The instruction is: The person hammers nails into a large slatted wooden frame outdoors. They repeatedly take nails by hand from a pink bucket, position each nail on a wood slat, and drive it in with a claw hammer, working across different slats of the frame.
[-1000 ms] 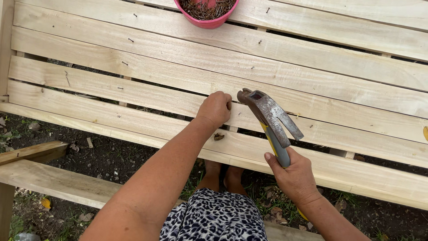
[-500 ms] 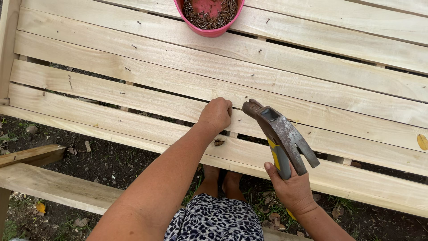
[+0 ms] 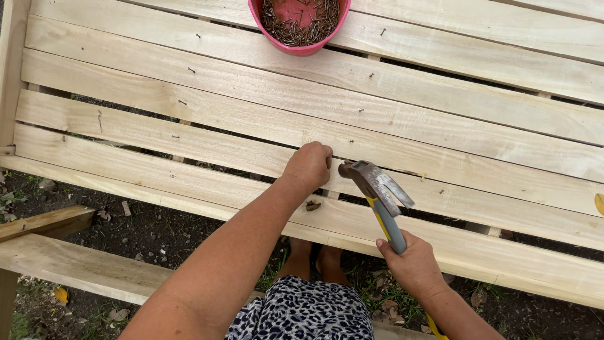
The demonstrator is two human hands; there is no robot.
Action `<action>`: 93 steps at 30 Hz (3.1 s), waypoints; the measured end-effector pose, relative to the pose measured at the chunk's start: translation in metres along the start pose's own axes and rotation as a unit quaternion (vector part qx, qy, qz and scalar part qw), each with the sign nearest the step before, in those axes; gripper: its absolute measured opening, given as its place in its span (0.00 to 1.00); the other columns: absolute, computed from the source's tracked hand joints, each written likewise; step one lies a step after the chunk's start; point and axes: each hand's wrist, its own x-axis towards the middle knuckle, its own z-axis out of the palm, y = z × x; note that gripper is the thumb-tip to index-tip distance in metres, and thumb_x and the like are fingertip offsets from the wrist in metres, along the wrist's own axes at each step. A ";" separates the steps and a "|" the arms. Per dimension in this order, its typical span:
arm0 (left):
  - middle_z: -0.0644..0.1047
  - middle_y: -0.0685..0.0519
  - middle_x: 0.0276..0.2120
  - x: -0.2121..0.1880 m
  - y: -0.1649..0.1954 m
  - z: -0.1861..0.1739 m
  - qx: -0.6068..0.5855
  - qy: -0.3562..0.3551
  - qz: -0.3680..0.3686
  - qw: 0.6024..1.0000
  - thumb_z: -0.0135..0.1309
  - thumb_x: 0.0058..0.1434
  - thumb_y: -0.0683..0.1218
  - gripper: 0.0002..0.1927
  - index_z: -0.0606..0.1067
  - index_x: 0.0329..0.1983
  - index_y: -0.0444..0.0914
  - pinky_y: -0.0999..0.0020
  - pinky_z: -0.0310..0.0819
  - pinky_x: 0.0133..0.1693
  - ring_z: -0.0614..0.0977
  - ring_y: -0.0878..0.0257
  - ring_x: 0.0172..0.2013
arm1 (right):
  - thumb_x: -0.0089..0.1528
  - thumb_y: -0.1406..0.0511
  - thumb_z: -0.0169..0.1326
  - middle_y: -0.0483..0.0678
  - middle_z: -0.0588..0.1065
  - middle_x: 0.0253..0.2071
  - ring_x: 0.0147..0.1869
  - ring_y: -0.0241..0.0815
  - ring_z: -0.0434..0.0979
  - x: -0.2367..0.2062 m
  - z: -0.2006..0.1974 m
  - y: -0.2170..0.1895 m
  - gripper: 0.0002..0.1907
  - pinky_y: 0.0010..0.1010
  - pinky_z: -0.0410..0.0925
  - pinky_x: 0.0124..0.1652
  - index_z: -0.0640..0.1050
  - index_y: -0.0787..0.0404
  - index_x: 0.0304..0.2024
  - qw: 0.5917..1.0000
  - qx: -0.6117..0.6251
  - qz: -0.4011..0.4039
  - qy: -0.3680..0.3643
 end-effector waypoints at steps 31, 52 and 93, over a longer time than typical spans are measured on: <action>0.68 0.47 0.64 0.180 0.043 -0.178 0.135 0.124 0.024 0.983 0.51 0.63 0.36 0.26 0.75 0.61 0.55 0.52 0.73 0.57 0.77 0.49 0.58 | 0.65 0.52 0.57 0.53 0.79 0.31 0.36 0.48 0.80 0.151 -0.087 -0.105 0.19 0.42 0.72 0.42 0.81 0.62 0.40 0.973 0.098 0.029 0.208; 0.84 0.51 0.38 0.139 0.019 -0.151 -0.115 0.288 0.119 0.943 0.65 0.55 0.41 0.04 0.85 0.35 0.41 0.70 0.83 0.45 0.86 0.61 0.39 | 0.67 0.55 0.56 0.47 0.70 0.20 0.18 0.39 0.69 0.128 -0.096 -0.110 0.17 0.33 0.68 0.21 0.75 0.63 0.39 0.976 0.154 0.048 0.150; 0.80 0.49 0.35 -0.066 -0.034 0.051 -0.229 0.166 0.143 0.949 0.60 0.57 0.37 0.03 0.80 0.34 0.36 0.67 0.80 0.36 0.83 0.58 0.33 | 0.60 0.51 0.59 0.57 0.79 0.25 0.31 0.51 0.80 -0.011 0.032 0.065 0.23 0.39 0.73 0.39 0.80 0.61 0.47 0.998 0.029 -0.043 0.041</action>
